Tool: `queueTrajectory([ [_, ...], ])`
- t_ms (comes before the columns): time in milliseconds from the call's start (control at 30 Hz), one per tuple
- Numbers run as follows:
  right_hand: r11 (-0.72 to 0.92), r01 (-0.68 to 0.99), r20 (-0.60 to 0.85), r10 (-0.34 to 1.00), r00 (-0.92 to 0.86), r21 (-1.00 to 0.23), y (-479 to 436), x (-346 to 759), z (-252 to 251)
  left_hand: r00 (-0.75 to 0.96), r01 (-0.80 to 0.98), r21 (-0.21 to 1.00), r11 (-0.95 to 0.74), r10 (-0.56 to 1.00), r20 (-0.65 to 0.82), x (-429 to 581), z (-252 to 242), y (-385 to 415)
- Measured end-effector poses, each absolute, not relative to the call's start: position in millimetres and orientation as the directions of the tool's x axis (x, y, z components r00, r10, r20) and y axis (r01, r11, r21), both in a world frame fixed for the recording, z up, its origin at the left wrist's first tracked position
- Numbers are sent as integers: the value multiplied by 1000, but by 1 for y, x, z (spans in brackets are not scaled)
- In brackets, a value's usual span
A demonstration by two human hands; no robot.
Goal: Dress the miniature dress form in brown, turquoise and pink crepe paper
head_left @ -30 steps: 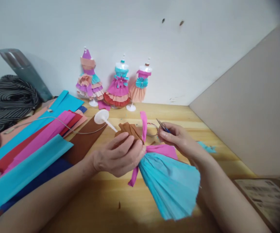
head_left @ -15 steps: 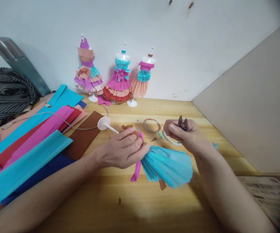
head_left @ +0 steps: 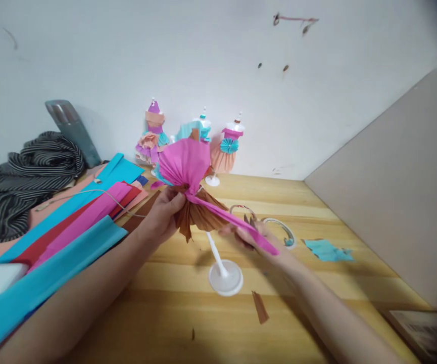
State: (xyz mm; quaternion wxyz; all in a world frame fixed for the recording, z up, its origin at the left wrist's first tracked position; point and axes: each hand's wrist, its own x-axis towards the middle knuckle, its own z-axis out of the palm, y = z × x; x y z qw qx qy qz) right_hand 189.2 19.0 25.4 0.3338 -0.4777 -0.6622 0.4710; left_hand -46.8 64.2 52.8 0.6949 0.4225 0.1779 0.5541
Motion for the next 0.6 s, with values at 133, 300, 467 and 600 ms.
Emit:
queueTrajectory([
  [133,60,276,-74,889,-452,-959,5,176,23,449,-620,763,184,881,153,-42,42,61],
  [300,-61,178,-165,730,-663,-982,-7,168,30,523,-648,715,261,836,169,-42,30,61],
  [467,-68,196,-175,773,-609,-978,-12,164,31,571,-610,716,340,814,100,-40,19,69],
  [600,-4,293,-155,854,-497,-956,-11,165,30,515,-557,729,397,854,-71,-37,9,78],
])
